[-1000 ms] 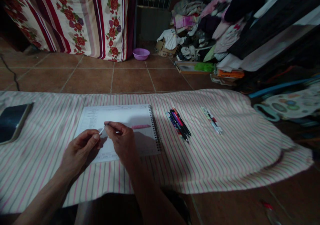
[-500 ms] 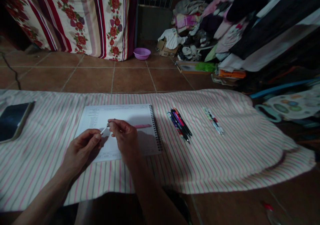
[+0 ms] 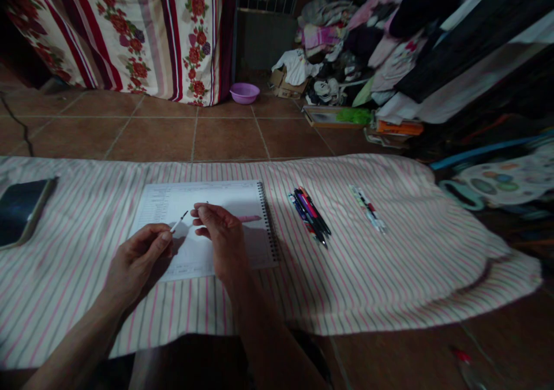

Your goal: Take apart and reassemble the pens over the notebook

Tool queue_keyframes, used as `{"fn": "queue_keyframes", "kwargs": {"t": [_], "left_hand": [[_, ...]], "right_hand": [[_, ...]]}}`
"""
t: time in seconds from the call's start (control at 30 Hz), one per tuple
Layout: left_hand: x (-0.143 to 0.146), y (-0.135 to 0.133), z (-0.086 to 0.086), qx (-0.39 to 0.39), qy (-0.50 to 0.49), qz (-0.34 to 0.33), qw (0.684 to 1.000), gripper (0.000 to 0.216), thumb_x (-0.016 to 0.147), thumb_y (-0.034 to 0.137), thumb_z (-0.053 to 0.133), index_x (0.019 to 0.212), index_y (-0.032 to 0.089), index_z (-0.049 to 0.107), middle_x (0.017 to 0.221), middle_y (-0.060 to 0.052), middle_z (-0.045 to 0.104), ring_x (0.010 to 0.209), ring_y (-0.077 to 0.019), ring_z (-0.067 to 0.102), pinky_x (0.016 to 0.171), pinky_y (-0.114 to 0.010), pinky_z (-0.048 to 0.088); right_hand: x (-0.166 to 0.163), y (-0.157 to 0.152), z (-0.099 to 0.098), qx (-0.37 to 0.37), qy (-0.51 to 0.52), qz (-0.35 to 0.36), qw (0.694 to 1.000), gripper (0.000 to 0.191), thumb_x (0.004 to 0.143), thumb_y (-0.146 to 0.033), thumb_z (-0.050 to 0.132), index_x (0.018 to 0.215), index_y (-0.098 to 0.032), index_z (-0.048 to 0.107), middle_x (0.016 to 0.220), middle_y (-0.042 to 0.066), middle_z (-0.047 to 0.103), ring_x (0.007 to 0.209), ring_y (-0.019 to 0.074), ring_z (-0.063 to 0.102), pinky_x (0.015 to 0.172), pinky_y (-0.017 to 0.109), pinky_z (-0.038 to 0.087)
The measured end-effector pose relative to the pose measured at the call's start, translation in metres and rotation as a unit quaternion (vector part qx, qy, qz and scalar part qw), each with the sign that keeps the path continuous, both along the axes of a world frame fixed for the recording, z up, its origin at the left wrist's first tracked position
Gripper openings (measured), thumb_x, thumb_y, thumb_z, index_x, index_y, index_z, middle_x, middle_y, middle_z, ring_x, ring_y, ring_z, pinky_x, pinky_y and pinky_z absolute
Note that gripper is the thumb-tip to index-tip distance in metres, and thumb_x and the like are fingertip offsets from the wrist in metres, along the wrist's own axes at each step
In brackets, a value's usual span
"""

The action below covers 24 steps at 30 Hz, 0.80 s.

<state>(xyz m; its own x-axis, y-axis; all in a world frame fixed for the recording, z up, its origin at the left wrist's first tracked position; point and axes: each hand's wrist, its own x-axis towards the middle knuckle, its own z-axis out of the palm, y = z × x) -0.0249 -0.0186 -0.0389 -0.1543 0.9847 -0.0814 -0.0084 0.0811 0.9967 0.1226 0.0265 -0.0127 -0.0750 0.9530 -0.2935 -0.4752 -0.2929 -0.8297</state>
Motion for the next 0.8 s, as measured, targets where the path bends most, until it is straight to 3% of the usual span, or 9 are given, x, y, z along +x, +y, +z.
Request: {"fn": "queue_keyframes", "kwargs": {"t": [0.2,0.6,0.8], "left_hand": [[0.0016,0.0,0.0052,0.006,-0.002,0.018,1.0,0.02,0.08,0.038,0.064,0.081,0.018,0.061,0.06,0.004,0.053,0.057,-0.0089,0.047,0.056,-0.021,0.038],[0.0028,-0.0005,0.0072,0.011,-0.008,0.032,0.999,0.019,0.08,0.036,0.065,0.081,0.017,0.061,0.059,0.004,0.054,0.056,-0.0084,0.046,0.054,-0.021,0.038],[0.0034,-0.0009,0.0063,0.002,-0.024,0.035,0.999,0.019,0.079,0.036,0.066,0.082,0.017,0.061,0.06,0.004,0.054,0.056,-0.0078,0.047,0.053,-0.02,0.038]], "right_hand": [[0.0026,-0.0003,0.0035,-0.046,0.095,0.027,0.994,0.016,0.067,-0.03,0.073,0.079,-0.02,0.073,0.077,0.001,0.073,0.065,0.0087,0.062,0.057,0.018,0.046],[0.0078,0.0039,0.0066,-0.172,0.243,0.086,0.951,0.005,0.072,-0.02,0.072,0.073,-0.017,0.069,0.071,0.0,0.069,0.057,0.0047,0.057,0.043,0.011,0.041],[0.0087,0.0034,0.0045,-0.176,0.246,0.106,0.947,0.009,0.069,-0.021,0.074,0.074,-0.016,0.069,0.07,0.0,0.068,0.057,0.0037,0.056,0.043,0.01,0.037]]}}
